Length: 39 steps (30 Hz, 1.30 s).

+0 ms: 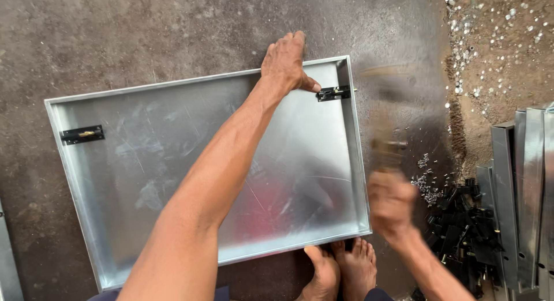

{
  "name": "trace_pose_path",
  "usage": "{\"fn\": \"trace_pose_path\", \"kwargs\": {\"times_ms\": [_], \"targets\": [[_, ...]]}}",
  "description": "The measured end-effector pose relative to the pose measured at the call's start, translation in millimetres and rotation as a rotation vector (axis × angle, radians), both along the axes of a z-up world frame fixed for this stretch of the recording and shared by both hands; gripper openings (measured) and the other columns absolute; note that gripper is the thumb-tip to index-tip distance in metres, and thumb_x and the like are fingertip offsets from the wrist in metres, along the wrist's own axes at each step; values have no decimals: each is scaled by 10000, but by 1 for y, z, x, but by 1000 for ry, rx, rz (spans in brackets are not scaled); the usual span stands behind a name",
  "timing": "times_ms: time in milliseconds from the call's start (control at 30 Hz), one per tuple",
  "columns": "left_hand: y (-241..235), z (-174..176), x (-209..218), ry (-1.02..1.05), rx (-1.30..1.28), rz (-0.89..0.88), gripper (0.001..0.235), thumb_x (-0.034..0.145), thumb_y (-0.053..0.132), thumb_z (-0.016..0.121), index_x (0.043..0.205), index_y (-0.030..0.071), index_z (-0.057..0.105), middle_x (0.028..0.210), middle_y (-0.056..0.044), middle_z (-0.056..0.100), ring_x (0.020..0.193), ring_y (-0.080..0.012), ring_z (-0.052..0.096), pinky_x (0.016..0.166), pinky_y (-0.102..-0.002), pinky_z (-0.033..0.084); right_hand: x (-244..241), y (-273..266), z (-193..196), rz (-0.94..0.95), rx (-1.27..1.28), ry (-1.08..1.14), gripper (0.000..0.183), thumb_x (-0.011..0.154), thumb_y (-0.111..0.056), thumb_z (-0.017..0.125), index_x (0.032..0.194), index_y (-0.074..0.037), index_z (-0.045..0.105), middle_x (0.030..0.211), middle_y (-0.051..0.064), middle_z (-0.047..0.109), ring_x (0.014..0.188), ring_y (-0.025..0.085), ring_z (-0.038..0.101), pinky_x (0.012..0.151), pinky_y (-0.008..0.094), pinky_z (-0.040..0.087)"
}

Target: The person attaches metal hinges to a metal tray using a hammer and pins, then places the completed tray on a stack.

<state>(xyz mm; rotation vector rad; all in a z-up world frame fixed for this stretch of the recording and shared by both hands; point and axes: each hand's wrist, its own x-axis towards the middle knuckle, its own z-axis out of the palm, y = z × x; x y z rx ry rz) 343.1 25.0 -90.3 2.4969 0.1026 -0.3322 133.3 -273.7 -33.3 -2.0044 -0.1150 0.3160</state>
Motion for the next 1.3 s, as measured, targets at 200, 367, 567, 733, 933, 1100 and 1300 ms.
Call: {"fn": "trace_pose_path", "kwargs": {"times_ms": [200, 367, 567, 733, 933, 1100, 1300], "targets": [[9, -22, -1, -735, -14, -86, 1358, 165, 616, 1042, 1215, -100, 564, 1135, -289, 628, 1114, -492, 634, 924, -578, 461, -13, -12, 46, -232, 114, 133, 440, 1011, -484, 537, 852, -81, 612, 681, 41, 588, 520, 97, 551, 422, 245, 461], [5, -8, -4, -71, 4, -18, 989, 393, 507, 1038, 1116, 54, 537, 1109, -130, 627, 1100, -341, 605, 1013, -451, 466, 20, -29, 6, -30, 402, -244, 491, 1120, -562, 505, 905, -129, 592, 786, 27, 598, 606, 84, 523, 527, 245, 474], [9, 22, -6, -208, 101, -23, 934, 389, 511, 1013, 1065, 63, 548, 1053, -140, 628, 1061, -335, 607, 929, -475, 477, -37, -13, 11, -194, -377, 249, 560, 1015, -495, 428, 746, -62, 657, 596, 113, 603, 521, 190, 555, 474, 399, 450], [-40, 7, -47, -289, -10, 1, 515, 806, 389, 790, 1135, 70, 553, 921, -179, 678, 900, -377, 687, 768, -517, 554, 32, -56, 43, -90, -645, -368, 493, 1155, -409, 466, 899, -22, 633, 699, 157, 591, 653, 256, 569, 629, 445, 455], [-65, -3, -58, -76, -144, 159, 518, 817, 327, 656, 1182, 8, 475, 788, -185, 715, 742, -361, 732, 682, -479, 582, 88, -48, 44, -51, -983, -264, 350, 1049, -336, 541, 1041, 5, 620, 750, 145, 610, 653, 346, 607, 633, 489, 513], [-56, 27, -155, -358, -469, 456, 376, 885, 359, 728, 995, 47, 550, 660, -126, 640, 618, -323, 633, 584, -462, 524, 17, 5, 54, 217, -563, -443, 131, 945, -212, 649, 916, -88, 681, 830, 104, 664, 842, 253, 615, 817, 423, 487], [-38, 98, -412, 592, -983, 741, 470, 940, 456, 683, 814, 5, 715, 625, -137, 694, 507, -251, 651, 465, -374, 477, -80, 62, 78, 800, -520, 147, 258, 957, -323, 695, 958, -66, 712, 924, 109, 687, 916, 292, 665, 844, 404, 538]]}}
